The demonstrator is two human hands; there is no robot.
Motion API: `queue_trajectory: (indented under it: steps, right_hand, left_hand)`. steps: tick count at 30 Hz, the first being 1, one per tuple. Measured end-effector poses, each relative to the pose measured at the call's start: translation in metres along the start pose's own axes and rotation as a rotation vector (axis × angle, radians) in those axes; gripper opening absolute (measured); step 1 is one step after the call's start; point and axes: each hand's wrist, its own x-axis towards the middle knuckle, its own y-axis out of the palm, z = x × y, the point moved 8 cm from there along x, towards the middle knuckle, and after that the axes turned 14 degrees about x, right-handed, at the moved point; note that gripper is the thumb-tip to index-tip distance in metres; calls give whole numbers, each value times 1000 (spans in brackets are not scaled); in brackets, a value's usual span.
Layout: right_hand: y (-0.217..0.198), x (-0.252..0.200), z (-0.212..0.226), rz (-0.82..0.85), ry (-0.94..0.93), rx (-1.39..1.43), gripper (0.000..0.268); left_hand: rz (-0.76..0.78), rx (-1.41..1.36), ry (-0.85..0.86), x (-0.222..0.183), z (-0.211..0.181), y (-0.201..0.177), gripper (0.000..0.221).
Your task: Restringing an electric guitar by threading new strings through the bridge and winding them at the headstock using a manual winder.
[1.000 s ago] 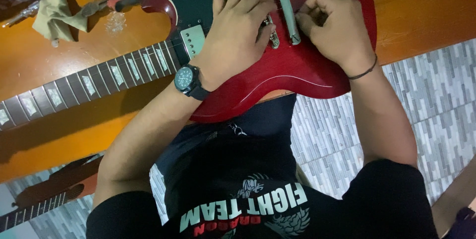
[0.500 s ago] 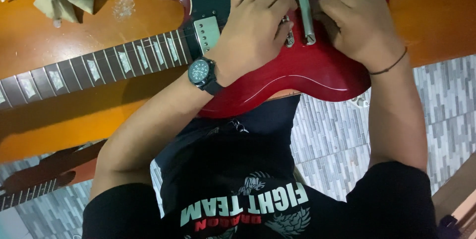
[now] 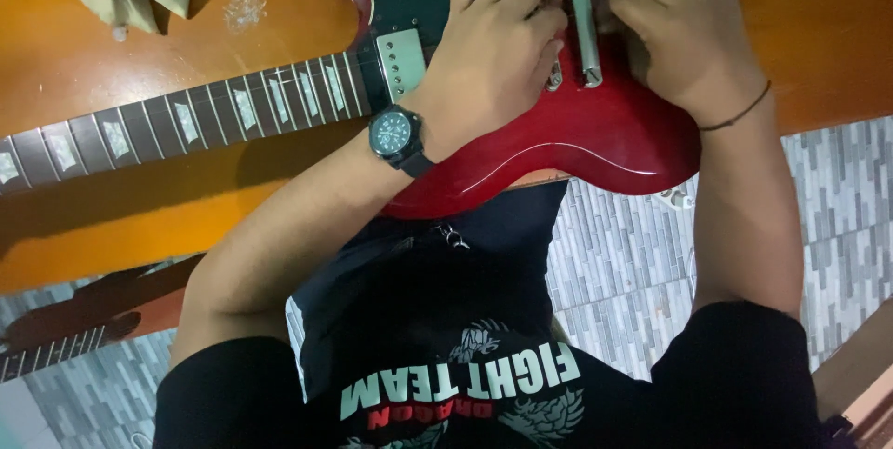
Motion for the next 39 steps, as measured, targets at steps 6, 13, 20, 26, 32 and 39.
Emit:
queue_trajectory:
  steps: [6, 13, 20, 26, 32, 39]
  right_hand:
    - [-17, 11, 29, -58, -115, -331, 12]
    - [-9, 1, 26, -89, -54, -275, 12]
    - [-10, 1, 6, -108, -71, 219, 20]
    - [1, 1, 3, -74, -41, 11, 23]
    - [-13, 4, 23, -167, -113, -83, 21]
    - [-9, -4, 15, -151, -74, 110, 28]
  left_hand:
    - [19, 58, -7, 3, -1, 3, 14]
    - [5, 93, 5, 2, -2, 8, 15]
    - [2, 83, -4, 5, -3, 11, 14]
    - [13, 60, -45, 4, 0, 11, 14]
    - [11, 62, -49, 4, 1, 10, 16]
    - [-3, 96, -51, 3, 0, 13, 16]
